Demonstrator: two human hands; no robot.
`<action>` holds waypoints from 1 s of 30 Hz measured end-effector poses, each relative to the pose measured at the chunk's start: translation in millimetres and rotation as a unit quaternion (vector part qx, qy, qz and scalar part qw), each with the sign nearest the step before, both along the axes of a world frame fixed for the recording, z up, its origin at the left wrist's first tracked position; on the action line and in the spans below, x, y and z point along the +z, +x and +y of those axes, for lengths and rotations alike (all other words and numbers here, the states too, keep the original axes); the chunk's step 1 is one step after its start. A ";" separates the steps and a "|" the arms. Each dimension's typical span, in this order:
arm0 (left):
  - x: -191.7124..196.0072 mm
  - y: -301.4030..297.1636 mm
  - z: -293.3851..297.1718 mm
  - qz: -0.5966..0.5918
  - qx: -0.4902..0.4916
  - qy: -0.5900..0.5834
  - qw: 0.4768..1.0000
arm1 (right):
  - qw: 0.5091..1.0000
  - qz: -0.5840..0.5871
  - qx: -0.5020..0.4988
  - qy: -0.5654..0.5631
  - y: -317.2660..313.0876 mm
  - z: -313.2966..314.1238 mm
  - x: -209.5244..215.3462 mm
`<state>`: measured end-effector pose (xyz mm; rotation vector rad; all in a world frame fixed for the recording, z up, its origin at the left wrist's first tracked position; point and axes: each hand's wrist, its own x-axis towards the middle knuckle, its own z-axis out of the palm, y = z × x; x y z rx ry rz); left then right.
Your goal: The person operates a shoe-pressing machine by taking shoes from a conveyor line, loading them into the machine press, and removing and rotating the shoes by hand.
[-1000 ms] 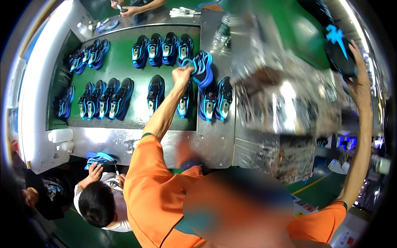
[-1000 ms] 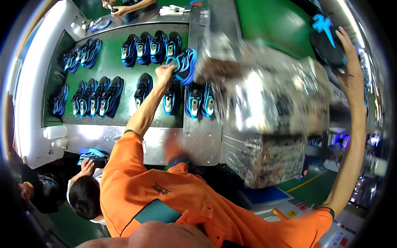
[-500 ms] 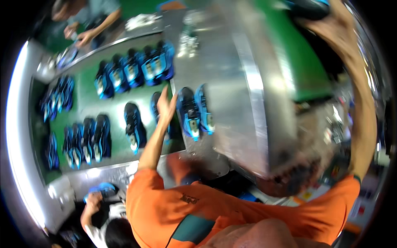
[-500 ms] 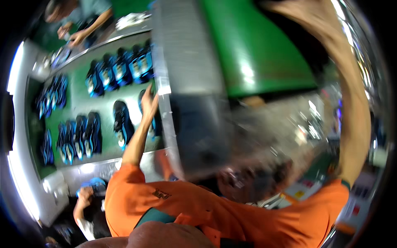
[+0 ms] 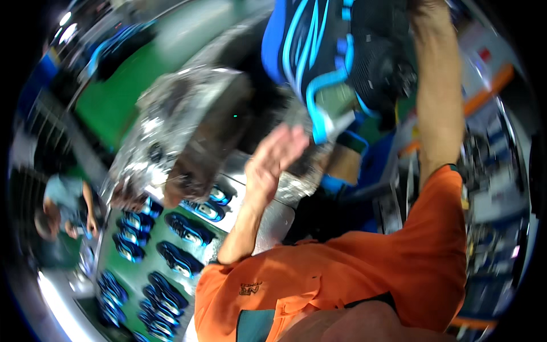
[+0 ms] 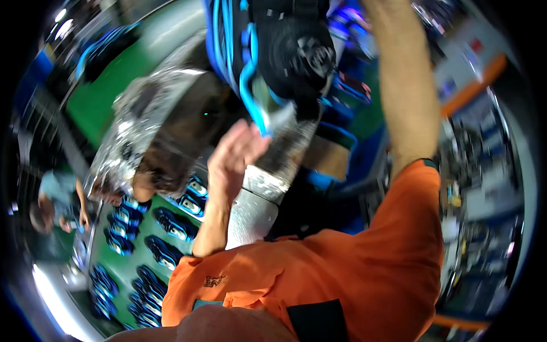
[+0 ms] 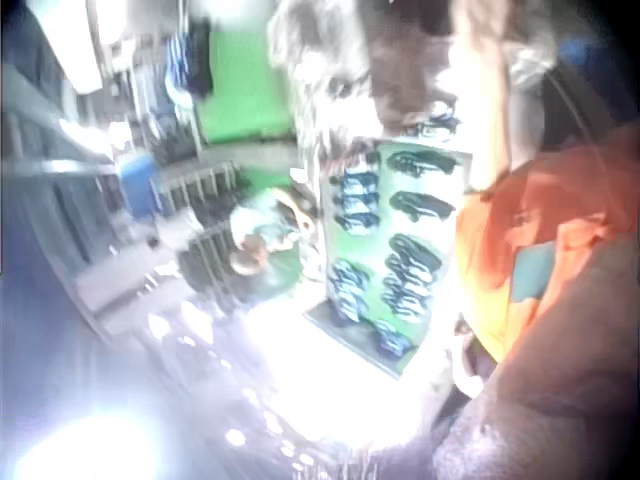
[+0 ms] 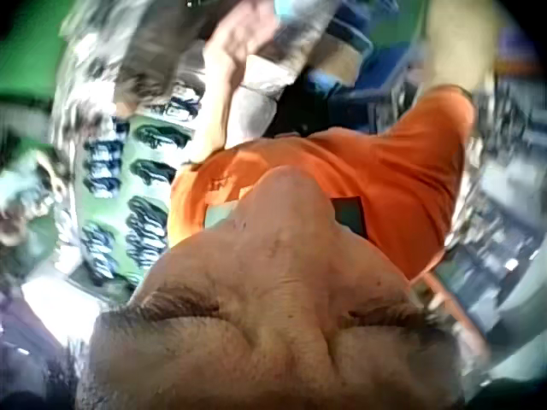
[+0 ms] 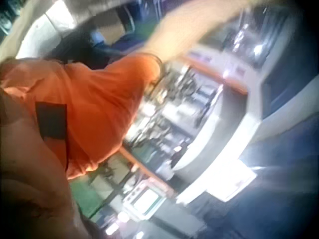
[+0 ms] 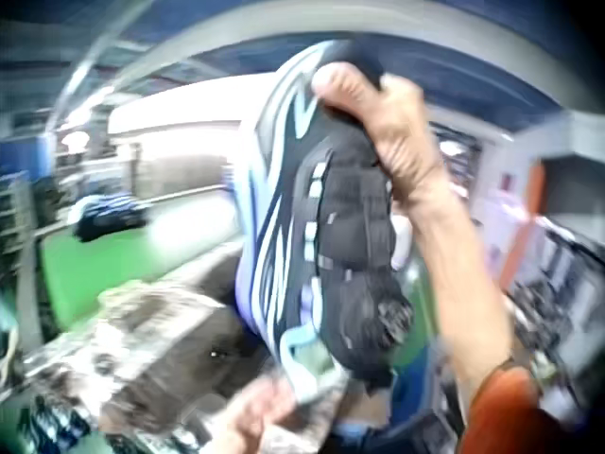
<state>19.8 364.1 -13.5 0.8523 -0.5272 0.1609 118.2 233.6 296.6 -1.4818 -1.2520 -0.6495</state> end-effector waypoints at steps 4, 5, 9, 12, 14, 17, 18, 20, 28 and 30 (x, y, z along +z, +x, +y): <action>41.0 34.5 -92.9 -0.044 -0.196 -0.027 0.979 | 0.964 0.224 -0.114 0.086 -12.4 -122.5 -74.1; 38.2 32.7 -118.4 -0.020 -0.253 -0.011 0.967 | 0.952 0.257 -0.129 0.105 -16.5 -156.6 -101.3; -3.8 6.9 -224.5 0.140 -0.309 -0.066 0.938 | 0.869 0.383 -0.288 0.124 -83.5 -295.9 -201.8; -22.1 -10.9 -296.5 0.174 -0.313 0.017 0.934 | 0.838 0.404 -0.060 0.361 -195.8 -365.0 -294.3; -34.4 -28.0 -341.8 0.172 -0.319 0.069 0.929 | 0.792 0.431 -0.309 0.303 -238.2 -367.7 -317.3; -52.3 -75.5 -415.2 0.151 -0.331 0.130 0.922 | 0.646 0.391 -0.579 0.310 -277.1 -398.7 -358.0; -61.0 -90.2 -441.4 0.155 -0.354 0.131 0.913 | 0.642 0.406 -0.553 0.342 -298.6 -420.3 -357.8; -78.5 -117.9 -483.2 0.180 -0.371 0.133 0.901 | 0.626 0.416 -0.549 0.366 -337.3 -454.3 -364.8; -78.1 -171.7 -667.5 0.054 -0.525 0.315 0.789 | 0.536 0.219 -0.637 0.509 -476.8 -555.0 -408.3; -97.2 -172.0 -735.0 0.024 -0.480 0.380 0.790 | 0.502 0.138 -0.730 0.443 -499.8 -566.9 -399.6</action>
